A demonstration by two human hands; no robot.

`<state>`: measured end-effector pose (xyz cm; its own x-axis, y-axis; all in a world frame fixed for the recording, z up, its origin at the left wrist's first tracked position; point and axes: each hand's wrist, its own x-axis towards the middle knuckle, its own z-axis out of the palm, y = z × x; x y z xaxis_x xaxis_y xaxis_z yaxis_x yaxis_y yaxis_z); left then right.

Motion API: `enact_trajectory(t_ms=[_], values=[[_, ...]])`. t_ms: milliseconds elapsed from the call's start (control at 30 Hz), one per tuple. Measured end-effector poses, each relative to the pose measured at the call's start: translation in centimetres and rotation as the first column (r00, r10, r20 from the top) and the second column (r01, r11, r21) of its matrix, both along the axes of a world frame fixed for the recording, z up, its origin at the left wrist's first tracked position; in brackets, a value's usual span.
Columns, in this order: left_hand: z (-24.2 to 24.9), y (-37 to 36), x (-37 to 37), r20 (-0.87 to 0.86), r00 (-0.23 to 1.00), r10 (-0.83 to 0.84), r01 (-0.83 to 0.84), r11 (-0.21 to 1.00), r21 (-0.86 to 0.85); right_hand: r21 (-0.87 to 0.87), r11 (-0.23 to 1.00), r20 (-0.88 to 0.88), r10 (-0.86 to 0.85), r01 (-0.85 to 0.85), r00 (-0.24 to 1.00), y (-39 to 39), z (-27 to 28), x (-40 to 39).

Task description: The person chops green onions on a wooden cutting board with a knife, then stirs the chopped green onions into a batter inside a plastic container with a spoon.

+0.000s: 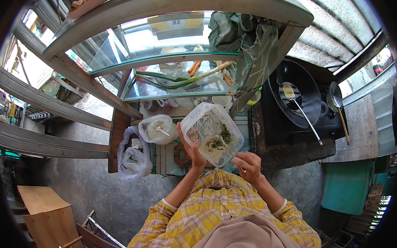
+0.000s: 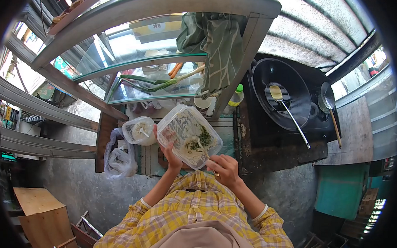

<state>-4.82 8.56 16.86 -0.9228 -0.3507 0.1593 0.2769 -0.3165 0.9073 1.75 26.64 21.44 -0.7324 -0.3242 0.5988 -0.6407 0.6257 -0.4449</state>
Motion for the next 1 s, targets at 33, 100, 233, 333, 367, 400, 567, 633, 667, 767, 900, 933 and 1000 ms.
enact_trajectory(t_ms=[33, 100, 233, 333, 367, 400, 567, 633, 667, 767, 900, 933, 1000], values=[[-0.7, 0.0, -0.1, 0.000, 1.000, -0.022, 0.022, 0.999, 0.043, -0.011, 1.000, -0.017, -0.009, 0.009, 1.000, -0.1, 0.2, -0.5], [-1.0, 0.1, -0.1, 0.000, 0.999, -0.052, 0.051, 0.993, 0.105, 0.007, 1.000, -0.041, -0.015, 0.015, 0.999, -0.1, 0.3, -1.0], [-1.0, -0.2, -0.2, 0.004, 0.998, -0.061, 0.059, 0.987, 0.148, 0.088, 0.993, -0.009, 0.077, -0.076, 0.997, -0.5, 0.5, -0.9], [-0.8, -0.2, -0.3, 0.003, 0.997, -0.077, 0.075, 0.984, 0.160, 0.098, 0.985, 0.002, 0.143, -0.142, 0.990, -0.6, 0.8, -1.0], [-0.7, -0.3, -0.2, 0.003, 0.997, -0.081, 0.080, 0.984, 0.162, 0.094, 0.983, -0.003, 0.161, -0.160, 0.987, -0.7, 0.9, -1.1], [-0.5, -0.3, -0.2, -0.016, 0.997, -0.076, 0.077, 0.990, 0.122, 0.107, 0.982, 0.008, 0.154, -0.154, 0.988, -0.8, 1.0, -1.3], [-0.1, -0.5, -0.3, -0.021, 0.999, -0.027, 0.027, 1.000, 0.014, 0.156, 0.976, 0.035, 0.149, -0.152, 0.988, -0.1, 1.7, -1.8], [-0.1, -0.7, -0.4, -0.027, 1.000, -0.005, 0.005, 1.000, -0.012, 0.123, 0.989, 0.014, 0.086, -0.087, 0.996, 0.8, 1.7, -1.8], [-0.1, -0.9, -0.5, -0.029, 1.000, 0.007, -0.007, 1.000, -0.026, 0.105, 0.993, 0.005, 0.056, -0.056, 0.998, 1.2, 1.7, -1.8], [-0.3, -1.0, -0.6, -0.015, 1.000, 0.013, -0.012, 0.999, 0.038, 0.071, 0.997, 0.031, -0.025, 0.022, 0.999, 1.9, 0.2, -1.8], [-0.5, -0.7, -0.5, -0.023, 0.999, 0.024, -0.024, 1.000, 0.006, -0.187, 0.975, 0.144, -0.092, 0.118, 0.985, 0.9, -2.2, -0.3], [-0.5, -0.7, -0.5, -0.019, 1.000, 0.017, -0.017, 1.000, 0.009, -0.226, 0.966, 0.164, -0.091, 0.127, 0.982, 0.5, -2.3, 0.1], [-0.6, -0.7, -0.3, -0.014, 1.000, 0.014, -0.014, 1.000, 0.007, -0.267, 0.956, 0.189, -0.074, 0.124, 0.979, 0.0, -1.8, 0.6]])
